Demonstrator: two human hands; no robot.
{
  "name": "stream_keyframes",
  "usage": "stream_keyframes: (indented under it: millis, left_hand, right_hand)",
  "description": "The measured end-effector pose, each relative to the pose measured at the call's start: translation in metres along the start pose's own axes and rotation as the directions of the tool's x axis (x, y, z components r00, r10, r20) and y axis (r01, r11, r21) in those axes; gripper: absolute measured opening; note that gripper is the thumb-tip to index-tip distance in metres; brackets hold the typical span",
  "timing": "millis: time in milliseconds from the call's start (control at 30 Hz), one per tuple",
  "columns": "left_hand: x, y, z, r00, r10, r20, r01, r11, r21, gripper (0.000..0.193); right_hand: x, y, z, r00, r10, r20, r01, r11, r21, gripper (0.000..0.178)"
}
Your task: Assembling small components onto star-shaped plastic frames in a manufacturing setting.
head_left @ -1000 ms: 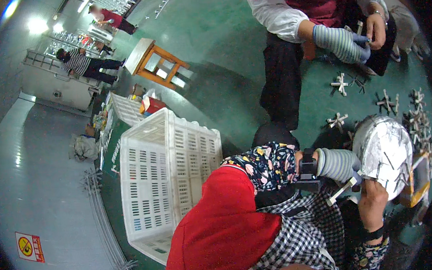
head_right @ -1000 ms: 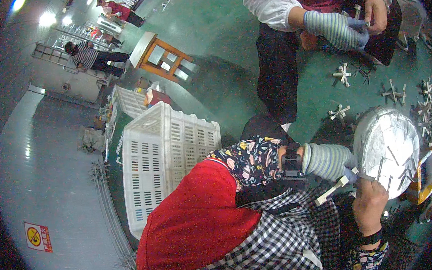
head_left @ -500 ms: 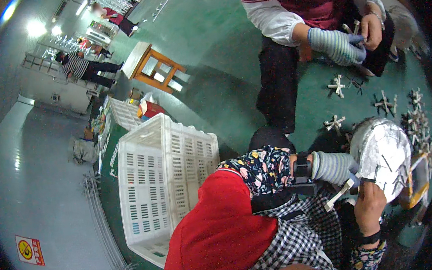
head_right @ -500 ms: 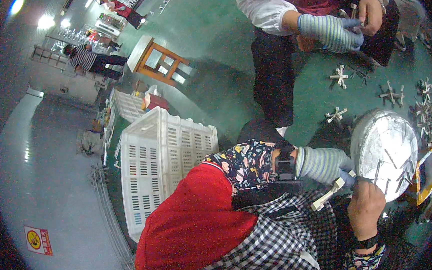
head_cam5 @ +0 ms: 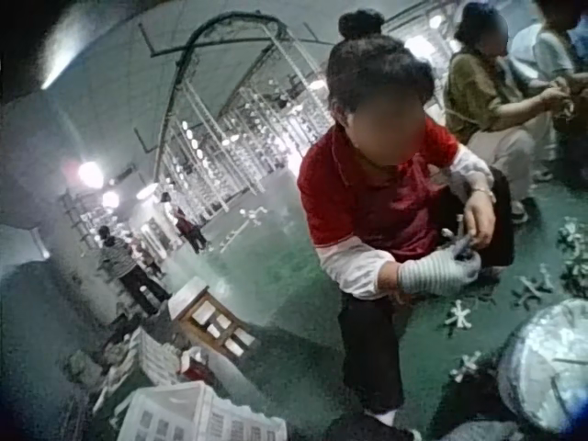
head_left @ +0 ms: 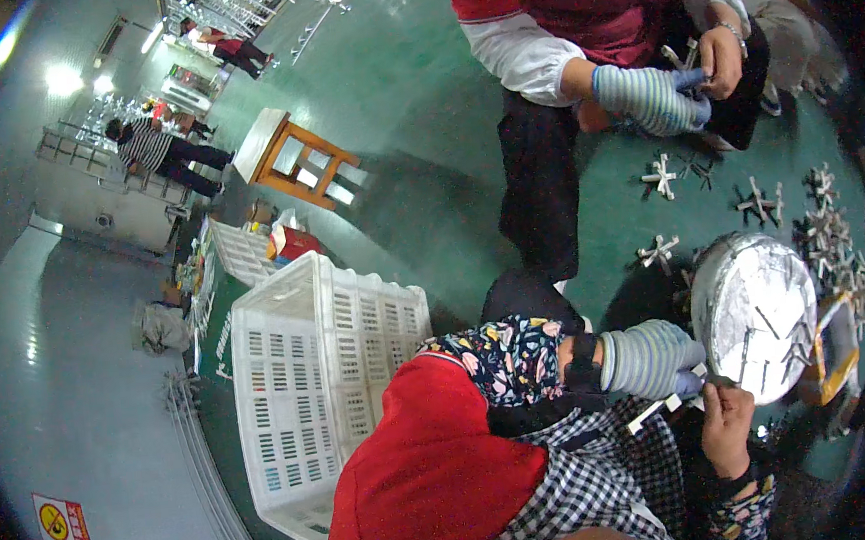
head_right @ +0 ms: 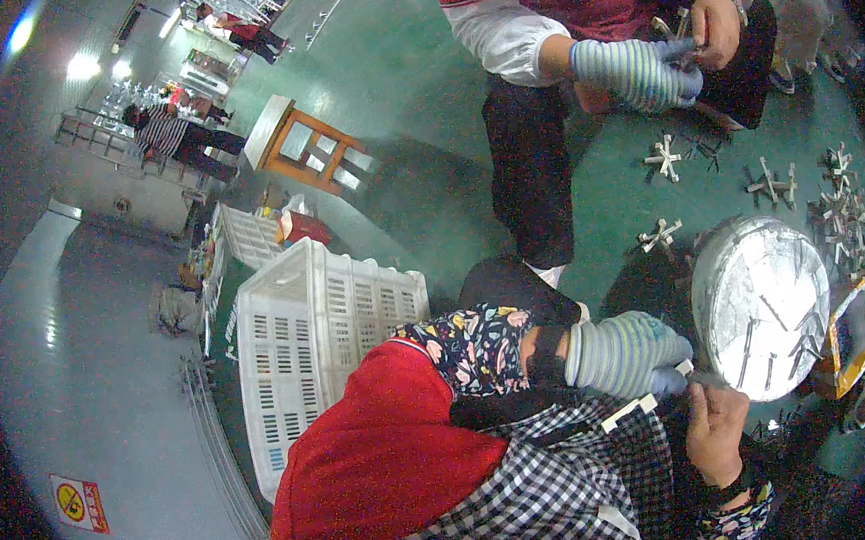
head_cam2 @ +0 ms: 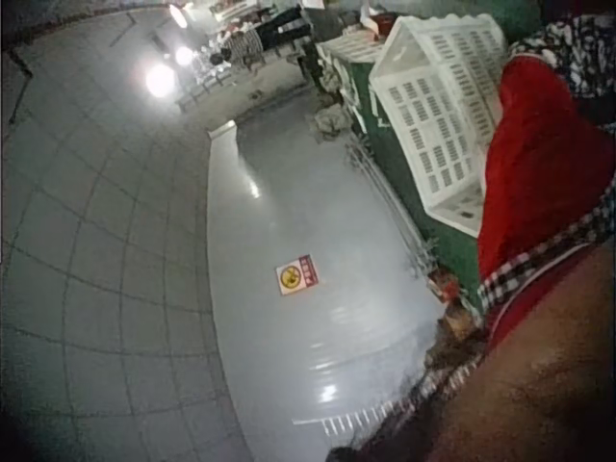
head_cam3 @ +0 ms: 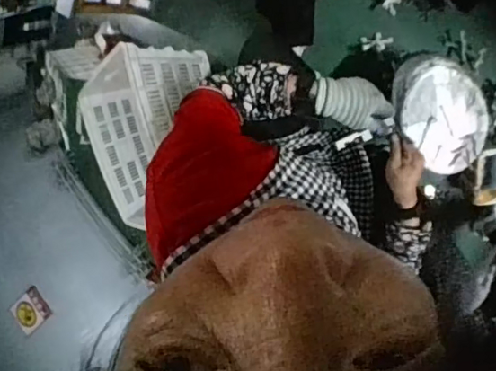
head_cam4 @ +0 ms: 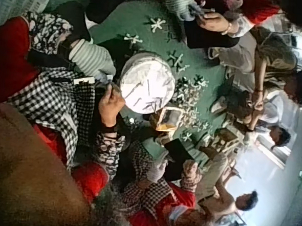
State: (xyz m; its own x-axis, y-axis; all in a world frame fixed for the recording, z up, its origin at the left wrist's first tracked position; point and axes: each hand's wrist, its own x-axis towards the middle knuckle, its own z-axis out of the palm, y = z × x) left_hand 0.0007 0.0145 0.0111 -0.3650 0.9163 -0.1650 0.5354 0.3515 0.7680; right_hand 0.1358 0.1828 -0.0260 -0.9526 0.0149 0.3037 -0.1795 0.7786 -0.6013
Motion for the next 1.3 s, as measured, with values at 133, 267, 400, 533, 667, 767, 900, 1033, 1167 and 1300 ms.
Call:
stream_keyframes:
  millis: [133, 267, 400, 533, 667, 767, 900, 1033, 1167, 1300]
  left_hand:
    - [-0.005, -0.003, 0.004, 0.993, 0.116, -0.035, -0.106, 0.972, 0.212, 0.029]
    - [-0.008, -0.008, 0.009, 0.951, 0.276, -0.140, -0.221, 0.923, 0.314, 0.027]
    - [-0.003, -0.008, 0.006, 0.995, 0.011, -0.099, -0.001, 0.995, 0.098, 0.027]
    - [0.002, -0.012, 0.003, 0.993, -0.038, -0.114, 0.028, 0.996, -0.084, 0.030]
    - [0.005, -0.012, 0.007, 0.999, -0.052, 0.003, 0.052, 0.985, -0.162, 0.032]
    - [0.011, -0.008, 0.011, 0.998, 0.065, 0.005, -0.062, 0.972, -0.228, 0.031]
    - [0.006, -0.008, -0.003, 0.992, -0.115, 0.059, 0.127, 0.960, -0.250, 0.028]
    - [0.001, 0.004, -0.006, 0.995, -0.095, 0.018, 0.096, 0.961, -0.261, 0.029]
    - [-0.001, -0.006, -0.005, 0.994, -0.030, 0.101, 0.048, 0.983, -0.179, 0.030]
    - [-0.003, -0.010, -0.004, 0.988, 0.155, -0.011, -0.154, 0.988, 0.018, 0.028]
  right_hand:
    - [0.000, -0.005, -0.002, 0.756, 0.510, 0.410, -0.650, 0.511, 0.563, 0.016]
    - [0.003, 0.003, -0.005, 0.550, 0.466, 0.693, -0.821, 0.149, 0.551, 0.006]
    - [0.018, -0.005, -0.004, 0.913, 0.242, 0.329, -0.335, 0.904, 0.266, 0.015]
    - [0.032, -0.022, -0.010, 0.981, 0.138, 0.133, -0.134, 0.990, -0.038, 0.026]
    - [0.026, -0.025, -0.018, 0.987, 0.069, 0.147, -0.043, 0.984, -0.176, 0.028]
    - [0.010, -0.013, -0.022, 0.982, 0.098, 0.165, -0.048, 0.958, -0.281, 0.032]
    - [0.017, -0.004, -0.012, 0.988, 0.077, 0.135, -0.053, 0.983, -0.178, 0.026]
    - [0.021, -0.006, -0.009, 0.998, -0.057, 0.014, 0.055, 0.994, 0.090, 0.019]
    - [0.016, -0.016, -0.007, 0.993, 0.102, 0.065, -0.113, 0.974, 0.195, 0.008]
    - [0.019, -0.022, -0.011, 0.895, 0.326, 0.305, -0.439, 0.767, 0.468, 0.011]
